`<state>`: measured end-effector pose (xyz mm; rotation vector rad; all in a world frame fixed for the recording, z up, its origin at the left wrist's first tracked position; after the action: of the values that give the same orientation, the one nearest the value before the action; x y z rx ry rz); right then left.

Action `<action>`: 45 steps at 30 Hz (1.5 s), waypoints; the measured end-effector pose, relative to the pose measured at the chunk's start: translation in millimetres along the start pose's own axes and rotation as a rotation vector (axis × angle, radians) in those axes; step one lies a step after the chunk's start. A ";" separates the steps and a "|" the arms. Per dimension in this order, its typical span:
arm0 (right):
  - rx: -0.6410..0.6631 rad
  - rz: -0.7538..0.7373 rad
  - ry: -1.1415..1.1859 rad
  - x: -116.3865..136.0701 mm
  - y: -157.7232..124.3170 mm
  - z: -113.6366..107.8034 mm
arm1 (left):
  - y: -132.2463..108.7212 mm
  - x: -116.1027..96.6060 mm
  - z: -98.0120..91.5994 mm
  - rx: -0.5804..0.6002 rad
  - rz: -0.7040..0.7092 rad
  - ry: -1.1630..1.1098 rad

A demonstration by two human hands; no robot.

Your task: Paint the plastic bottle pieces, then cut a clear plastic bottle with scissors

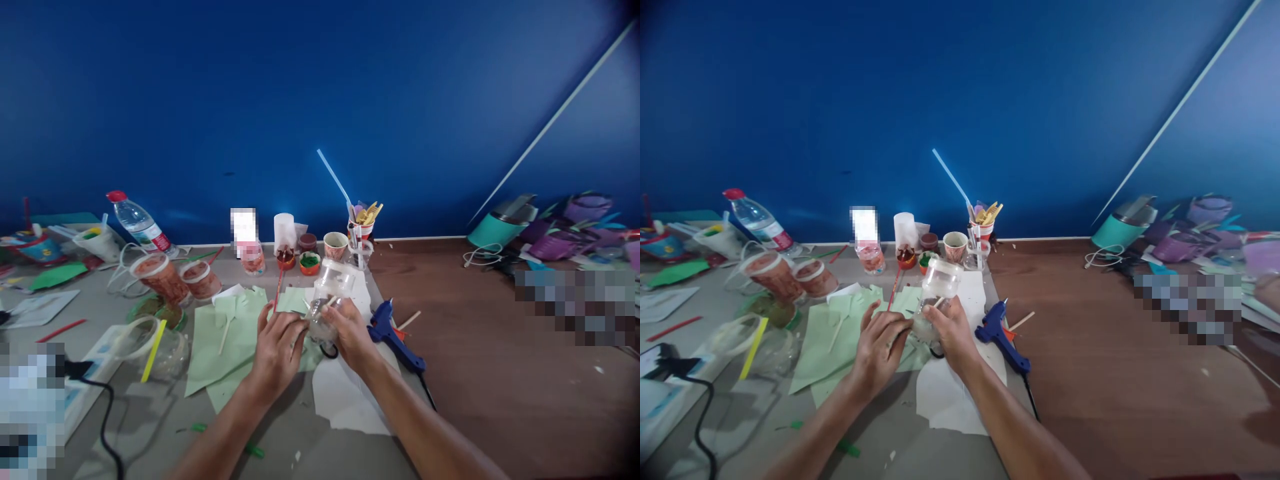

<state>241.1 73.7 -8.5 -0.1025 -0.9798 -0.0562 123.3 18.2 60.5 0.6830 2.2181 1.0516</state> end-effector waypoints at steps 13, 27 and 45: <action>-0.050 0.071 0.028 -12.3 -4.3 -2.3 | -2.6 -3.9 0.7 0.036 0.071 0.193; -0.042 0.179 0.223 -20.2 -10.2 3.3 | -1.8 -1.6 -7.9 -0.131 -0.005 0.082; -0.097 0.124 0.222 -13.7 -2.8 -8.6 | -3.7 15.5 -18.1 -0.195 -0.110 -0.039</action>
<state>240.3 70.0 -24.4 -0.2409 -0.7468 -0.0006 99.2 17.1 62.4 0.4869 2.0614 1.1699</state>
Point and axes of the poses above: each hand's wrist, its own y-axis towards the middle knuckle, its own z-axis out of the palm, x = y × z, the point moved 10 cm from there along y, towards the middle knuckle, and after that the axes turned 8 degrees about -x, right-handed, at the moved point
